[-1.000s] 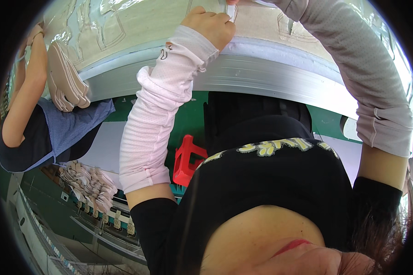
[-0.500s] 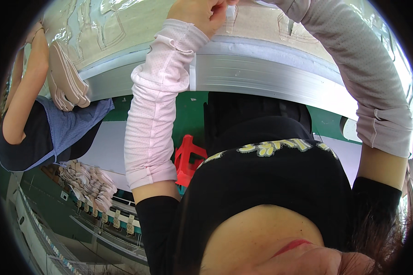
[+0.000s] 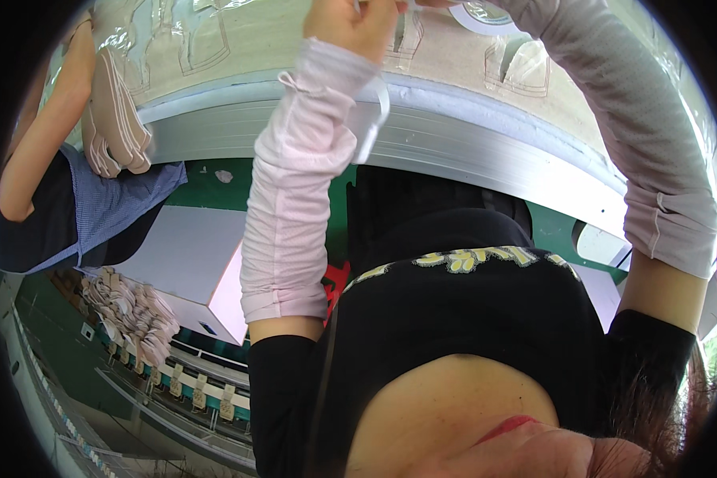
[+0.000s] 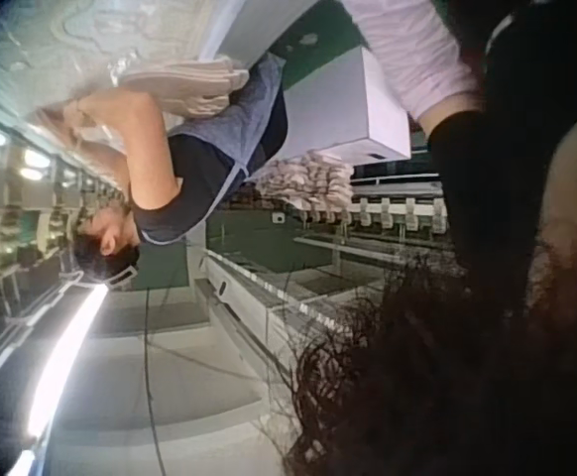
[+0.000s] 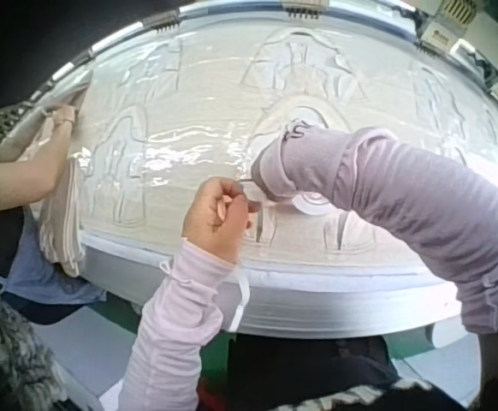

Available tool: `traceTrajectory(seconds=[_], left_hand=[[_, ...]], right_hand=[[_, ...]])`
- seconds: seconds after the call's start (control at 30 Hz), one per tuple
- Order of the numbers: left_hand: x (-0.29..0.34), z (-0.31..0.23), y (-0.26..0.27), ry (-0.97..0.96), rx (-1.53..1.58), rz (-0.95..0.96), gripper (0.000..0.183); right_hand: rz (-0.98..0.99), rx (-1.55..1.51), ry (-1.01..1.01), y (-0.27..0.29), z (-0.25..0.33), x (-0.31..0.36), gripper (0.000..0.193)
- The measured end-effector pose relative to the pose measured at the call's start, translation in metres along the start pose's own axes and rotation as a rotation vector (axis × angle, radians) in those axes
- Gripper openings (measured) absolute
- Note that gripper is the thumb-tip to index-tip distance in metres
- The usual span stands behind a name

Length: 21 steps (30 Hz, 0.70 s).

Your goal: Secure clear plastic templates to the work table using white adhesive tape.

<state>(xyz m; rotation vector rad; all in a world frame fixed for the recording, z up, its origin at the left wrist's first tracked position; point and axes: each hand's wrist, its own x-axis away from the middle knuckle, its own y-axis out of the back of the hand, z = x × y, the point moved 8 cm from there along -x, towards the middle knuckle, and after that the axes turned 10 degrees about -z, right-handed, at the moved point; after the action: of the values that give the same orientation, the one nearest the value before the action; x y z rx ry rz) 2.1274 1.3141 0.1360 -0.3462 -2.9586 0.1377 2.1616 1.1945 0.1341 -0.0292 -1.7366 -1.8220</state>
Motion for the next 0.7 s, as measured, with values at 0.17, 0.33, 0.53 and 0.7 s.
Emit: traceTrajectory(seconds=[0.17,0.33,0.53,0.7], left_hand=[[0.045,-0.003,-0.014,-0.129,0.118,-0.074,0.008],[0.09,-0.026,-0.053,-0.323,-0.004,0.119,0.011],[0.095,-0.025,-0.045,-0.566,-1.03,-0.008,0.013],[0.064,-0.002,-0.038,-0.676,-1.131,-0.105,0.024]], right_hand=[[0.126,0.011,-0.019,-0.007,-0.004,-0.005,0.057],[0.207,0.046,-0.026,-0.006,-0.003,-0.007,0.067],[0.218,0.085,-0.116,-0.009,-0.014,-0.012,0.082],[0.186,-0.079,-0.12,-0.01,-0.024,-0.019,0.088]])
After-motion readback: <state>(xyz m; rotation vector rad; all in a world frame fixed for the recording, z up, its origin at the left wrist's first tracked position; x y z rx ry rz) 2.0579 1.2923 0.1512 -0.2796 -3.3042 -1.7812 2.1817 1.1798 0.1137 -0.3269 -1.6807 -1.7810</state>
